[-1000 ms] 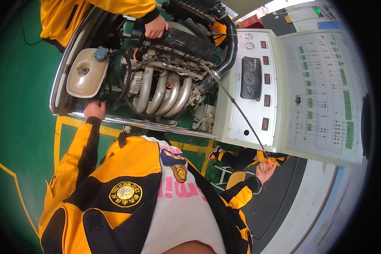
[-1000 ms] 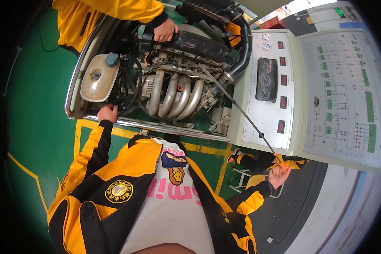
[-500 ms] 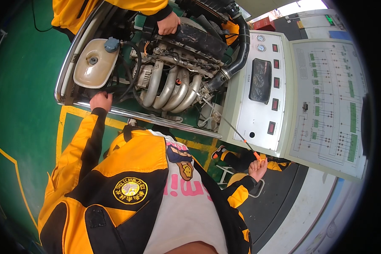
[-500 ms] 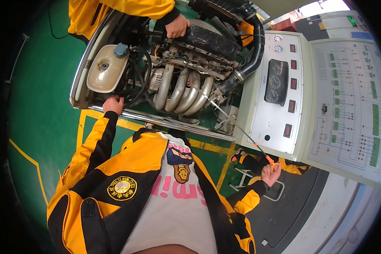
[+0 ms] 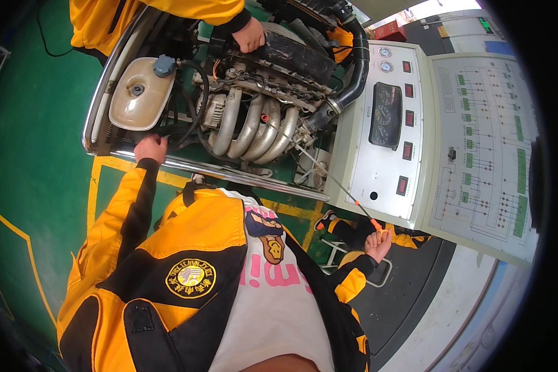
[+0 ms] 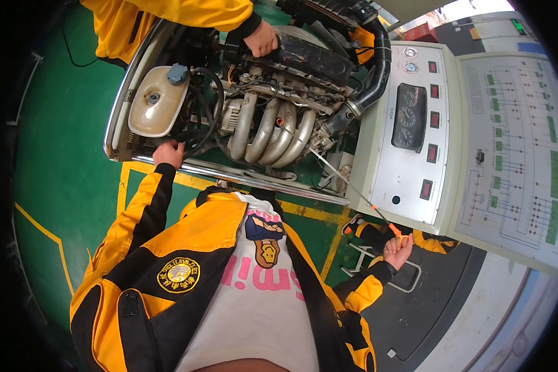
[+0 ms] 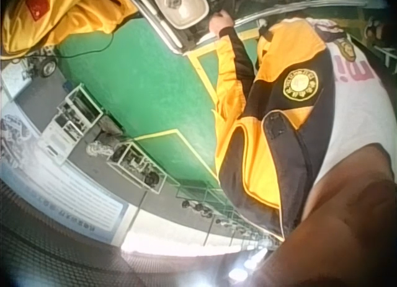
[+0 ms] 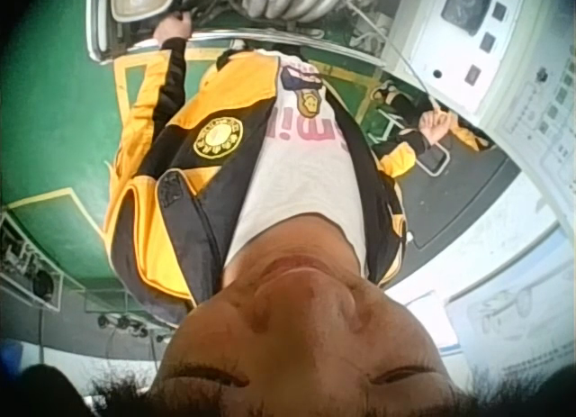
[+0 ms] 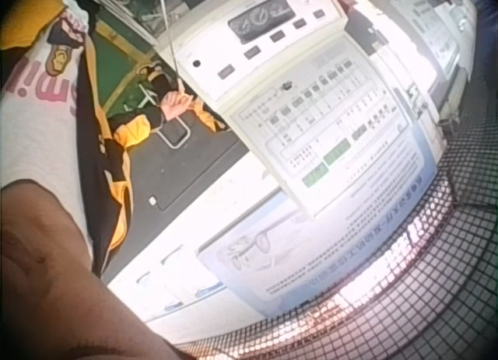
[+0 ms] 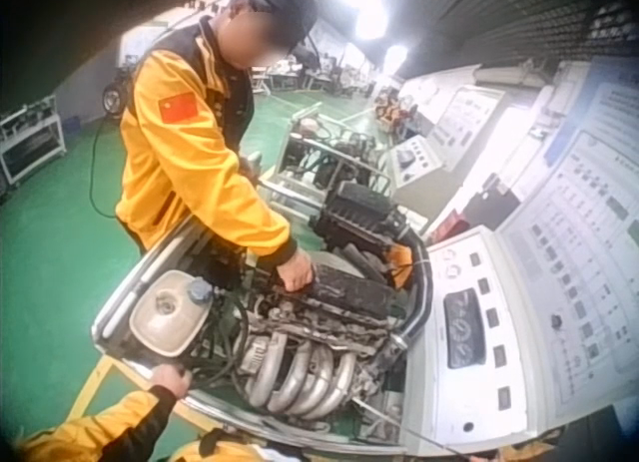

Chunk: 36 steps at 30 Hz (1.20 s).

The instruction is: The person uses an orange dipstick to check the fluid level in an engine, removing the stick, wiping it, and reinserting it while another person stands nearby.

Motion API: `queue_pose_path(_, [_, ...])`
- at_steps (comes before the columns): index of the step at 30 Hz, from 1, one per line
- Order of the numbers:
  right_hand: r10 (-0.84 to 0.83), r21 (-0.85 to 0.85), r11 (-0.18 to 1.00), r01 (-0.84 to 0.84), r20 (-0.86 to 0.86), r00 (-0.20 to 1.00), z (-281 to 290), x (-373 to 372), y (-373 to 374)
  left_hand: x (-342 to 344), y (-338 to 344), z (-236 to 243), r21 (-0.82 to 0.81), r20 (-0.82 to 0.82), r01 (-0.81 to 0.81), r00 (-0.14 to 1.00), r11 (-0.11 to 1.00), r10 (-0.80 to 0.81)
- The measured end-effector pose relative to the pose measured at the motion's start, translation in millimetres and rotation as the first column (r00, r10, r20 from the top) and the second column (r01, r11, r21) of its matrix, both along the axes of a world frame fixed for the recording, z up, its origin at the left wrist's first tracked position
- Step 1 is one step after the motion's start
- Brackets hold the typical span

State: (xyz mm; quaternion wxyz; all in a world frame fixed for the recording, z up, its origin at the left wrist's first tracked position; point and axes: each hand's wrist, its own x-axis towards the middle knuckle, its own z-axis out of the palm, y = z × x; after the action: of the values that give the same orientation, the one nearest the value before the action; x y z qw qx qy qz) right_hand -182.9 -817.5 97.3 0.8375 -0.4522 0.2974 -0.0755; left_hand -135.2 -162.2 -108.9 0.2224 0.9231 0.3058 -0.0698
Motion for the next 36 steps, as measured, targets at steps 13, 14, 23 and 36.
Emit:
queue_pose_path(13, [-0.033, -0.069, 0.997, 0.029, -0.058, 0.998, 2.2, 17.4, 14.6, 0.5, 0.6, 1.8, -0.006, 0.011, 0.002, 1.0, 1.0, -0.002])
queue_pose_path(14, [-0.054, -0.097, 0.994, 0.047, -0.064, 0.996, 6.8, 20.7, 20.6, 0.3, 1.0, 1.2, -0.005, 0.01, 0.001, 1.0, 1.0, -0.001])
queue_pose_path(23, [0.035, -0.339, 0.94, -0.019, 0.041, 0.999, 85.0, 62.1, 92.5, 3.2, 0.0, 2.1, 0.008, 0.001, -0.008, 1.0, 1.0, 0.008])
queue_pose_path(36, [0.595, -0.871, 0.195, -0.45, -0.26, 0.761, 117.2, 143.5, 281.8, -5.1, 3.3, -11.9, 0.01, 0.151, -0.026, 0.988, 1.0, 0.024])
